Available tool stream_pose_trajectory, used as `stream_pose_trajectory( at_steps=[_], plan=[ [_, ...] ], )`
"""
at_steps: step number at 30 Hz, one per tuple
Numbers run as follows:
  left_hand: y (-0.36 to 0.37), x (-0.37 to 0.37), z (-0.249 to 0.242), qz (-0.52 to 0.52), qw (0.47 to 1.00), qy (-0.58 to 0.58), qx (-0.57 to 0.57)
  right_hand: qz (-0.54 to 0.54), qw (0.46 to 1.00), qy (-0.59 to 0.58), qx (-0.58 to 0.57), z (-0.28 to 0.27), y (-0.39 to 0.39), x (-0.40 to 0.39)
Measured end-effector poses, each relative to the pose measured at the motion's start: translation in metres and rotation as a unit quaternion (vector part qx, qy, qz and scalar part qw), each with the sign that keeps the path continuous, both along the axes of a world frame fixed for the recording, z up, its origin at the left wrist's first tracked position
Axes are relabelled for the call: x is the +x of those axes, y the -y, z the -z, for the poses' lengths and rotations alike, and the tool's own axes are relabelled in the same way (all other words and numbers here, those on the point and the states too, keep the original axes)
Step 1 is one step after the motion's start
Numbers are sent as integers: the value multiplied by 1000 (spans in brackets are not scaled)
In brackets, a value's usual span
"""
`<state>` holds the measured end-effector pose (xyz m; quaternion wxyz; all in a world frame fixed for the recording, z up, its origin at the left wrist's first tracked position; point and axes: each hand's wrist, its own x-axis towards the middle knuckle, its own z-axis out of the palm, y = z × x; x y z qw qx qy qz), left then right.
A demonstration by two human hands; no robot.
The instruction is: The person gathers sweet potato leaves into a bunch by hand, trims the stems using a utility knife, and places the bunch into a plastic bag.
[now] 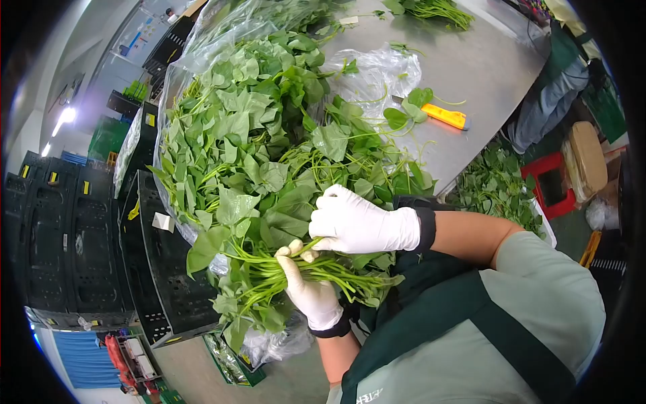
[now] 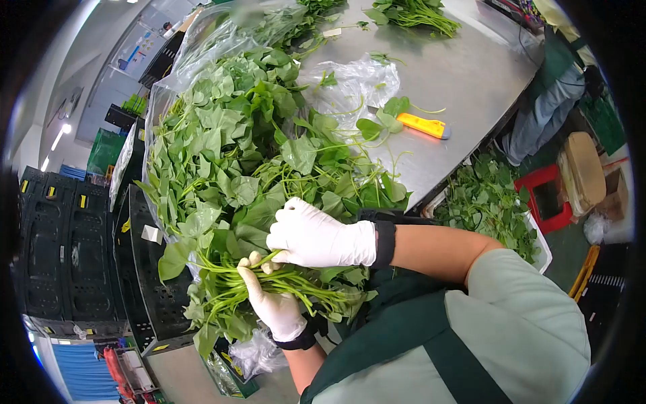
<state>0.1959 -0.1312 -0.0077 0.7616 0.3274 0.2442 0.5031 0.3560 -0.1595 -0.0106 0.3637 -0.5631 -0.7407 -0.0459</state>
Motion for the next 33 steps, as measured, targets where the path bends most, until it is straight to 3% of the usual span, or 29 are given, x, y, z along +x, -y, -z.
stream_pose_trajectory(
  at_steps=[3,4,5,7,9,10,12,14,15,16,17,19,23,24,25,28,29,31,33],
  plan=[
    [-17,-17,-3,-33,995,90,16,-1,999,18,47,-5,10,8],
    [-20,-20,-14,-147,985,-39,77,40,995,89,20,-6,18,24],
    [-34,-33,-21,-152,986,60,11,78,984,163,-6,-7,24,43],
    [-48,-55,-28,-167,981,101,1,141,976,161,-36,-5,37,82],
    [-50,-68,-31,-154,983,100,-1,206,976,63,-19,4,41,112],
    [-49,-72,-31,-135,986,96,-6,205,977,64,-20,6,39,116],
    [-47,-75,-20,-120,986,111,-24,305,942,142,-19,9,41,121],
    [-42,-67,-10,-109,987,119,-27,203,978,35,-36,-3,25,95],
    [-40,-63,-7,-102,987,123,-18,152,985,21,81,7,12,75],
    [-37,-61,-6,-124,987,103,-28,77,996,13,50,0,2,50],
    [-36,-59,-6,-147,985,82,-36,28,998,17,-57,-10,-5,23],
    [-32,-62,-7,-156,985,64,-36,-26,996,78,-42,5,-17,-12],
    [-27,-78,-7,-189,980,63,-21,-25,993,116,-17,41,-31,9],
    [-21,-80,-11,-163,985,51,-3,-23,997,79,5,42,-23,23],
    [-21,-85,-6,-182,983,26,-9,7,993,100,-61,48,-20,43],
    [-18,-88,2,-213,977,-4,-22,82,982,156,-68,55,-2,97],
    [-18,-88,5,-187,982,2,-22,93,982,116,-114,46,2,106],
    [-18,-88,13,-158,987,7,-25,54,958,-99,-265,11,8,123],
    [-21,-88,21,-126,991,7,-42,85,943,-133,-294,-19,0,121]
  ],
)
